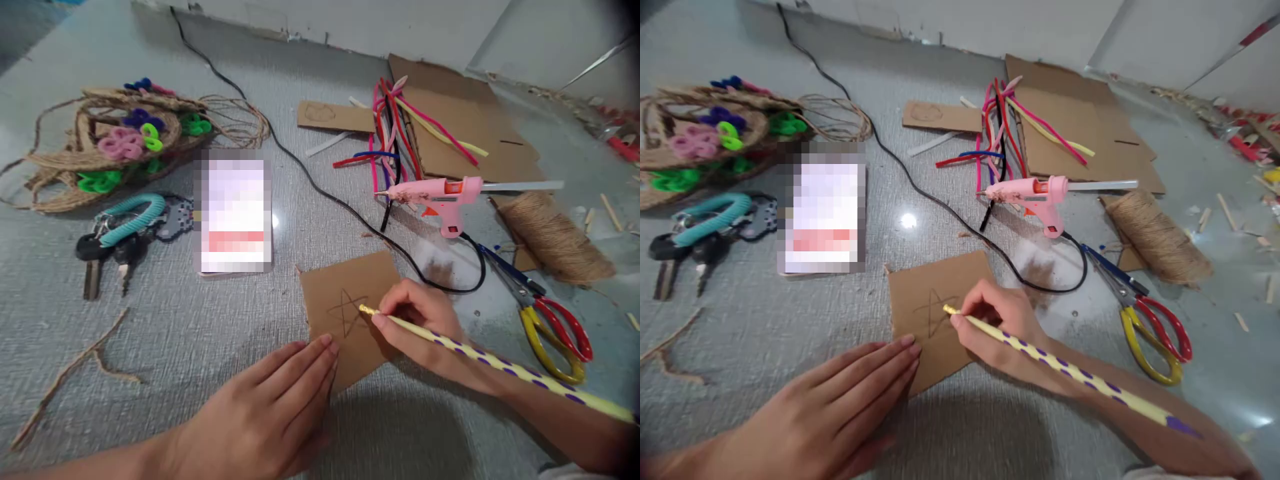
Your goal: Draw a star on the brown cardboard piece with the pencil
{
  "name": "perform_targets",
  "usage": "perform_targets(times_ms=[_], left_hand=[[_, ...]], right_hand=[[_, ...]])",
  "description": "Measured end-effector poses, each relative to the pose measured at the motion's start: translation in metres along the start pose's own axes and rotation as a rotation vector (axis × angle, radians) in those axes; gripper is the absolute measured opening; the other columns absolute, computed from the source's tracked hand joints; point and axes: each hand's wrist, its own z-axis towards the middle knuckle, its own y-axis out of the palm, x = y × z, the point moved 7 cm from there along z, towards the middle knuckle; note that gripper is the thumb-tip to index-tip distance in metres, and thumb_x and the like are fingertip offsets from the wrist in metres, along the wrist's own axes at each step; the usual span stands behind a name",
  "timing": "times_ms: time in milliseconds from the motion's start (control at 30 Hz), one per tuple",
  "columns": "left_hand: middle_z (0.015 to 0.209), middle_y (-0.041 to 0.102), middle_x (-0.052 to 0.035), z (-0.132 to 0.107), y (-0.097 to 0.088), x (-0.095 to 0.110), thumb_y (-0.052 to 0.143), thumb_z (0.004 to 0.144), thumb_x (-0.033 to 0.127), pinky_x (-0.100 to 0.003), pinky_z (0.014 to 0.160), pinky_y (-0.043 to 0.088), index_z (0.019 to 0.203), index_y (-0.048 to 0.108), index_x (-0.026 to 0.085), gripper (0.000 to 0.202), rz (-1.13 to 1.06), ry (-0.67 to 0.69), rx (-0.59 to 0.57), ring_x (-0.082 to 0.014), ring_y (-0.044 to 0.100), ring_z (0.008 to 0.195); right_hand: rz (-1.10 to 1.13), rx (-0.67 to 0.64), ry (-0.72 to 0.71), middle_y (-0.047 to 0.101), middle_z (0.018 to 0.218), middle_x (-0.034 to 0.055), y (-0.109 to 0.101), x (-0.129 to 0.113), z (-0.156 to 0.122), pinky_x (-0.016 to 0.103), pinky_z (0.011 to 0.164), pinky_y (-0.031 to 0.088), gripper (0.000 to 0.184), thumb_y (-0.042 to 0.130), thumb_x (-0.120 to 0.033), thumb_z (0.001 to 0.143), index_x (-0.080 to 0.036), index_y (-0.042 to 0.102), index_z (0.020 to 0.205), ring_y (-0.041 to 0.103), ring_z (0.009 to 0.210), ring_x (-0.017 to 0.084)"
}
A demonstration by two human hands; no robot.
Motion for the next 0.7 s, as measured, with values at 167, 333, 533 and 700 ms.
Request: perform_targets(times_ms=[167,333,533,700], left_hand=[[0.120,0.063,-0.0039,-0.002,0.000,-0.005,0.030,0.098,0.035,-0.026,0.091,0.046,0.109,0.063,0.013,0.042,-0.045,-0.046,-0.029,-0.0140,0.058,0.112],[0.122,0.062,-0.0035,-0.010,0.006,0.000,0.035,0.097,0.025,-0.026,0.093,0.043,0.113,0.061,0.013,0.033,-0.029,-0.063,-0.025,-0.0136,0.056,0.114],[0.125,0.060,-0.0041,-0.014,0.011,0.003,0.035,0.097,0.031,-0.028,0.099,0.038,0.115,0.060,0.014,0.035,-0.022,-0.075,-0.035,-0.0149,0.051,0.119],[0.125,0.061,-0.0021,-0.016,0.013,0.003,0.037,0.096,0.031,-0.026,0.101,0.037,0.112,0.062,0.015,0.034,-0.024,-0.112,-0.035,-0.0144,0.050,0.121]], right_hand=[[-0.124,-0.006,-0.156,0.053,0.057,-0.0054,0.000,-0.006,-0.001,0.022,0.046,0.037,0.016,0.059,-0.016,0.081,-0.022,0.047,0.072,0.051,0.048,0.008],[-0.166,0.010,-0.227,0.050,0.060,-0.0054,0.002,-0.010,0.001,0.021,0.048,0.039,0.018,0.057,-0.009,0.080,-0.022,0.045,0.075,0.050,0.051,0.008],[-0.152,-0.155,-0.373,0.054,0.060,-0.0054,0.017,-0.017,-0.004,0.021,0.046,0.039,0.021,0.056,-0.007,0.077,-0.023,0.043,0.076,0.049,0.049,0.008],[-0.237,-0.014,-0.334,0.051,0.058,-0.0051,0.008,-0.012,-0.004,0.023,0.048,0.037,0.023,0.056,-0.006,0.077,-0.023,0.042,0.071,0.045,0.049,0.009]])
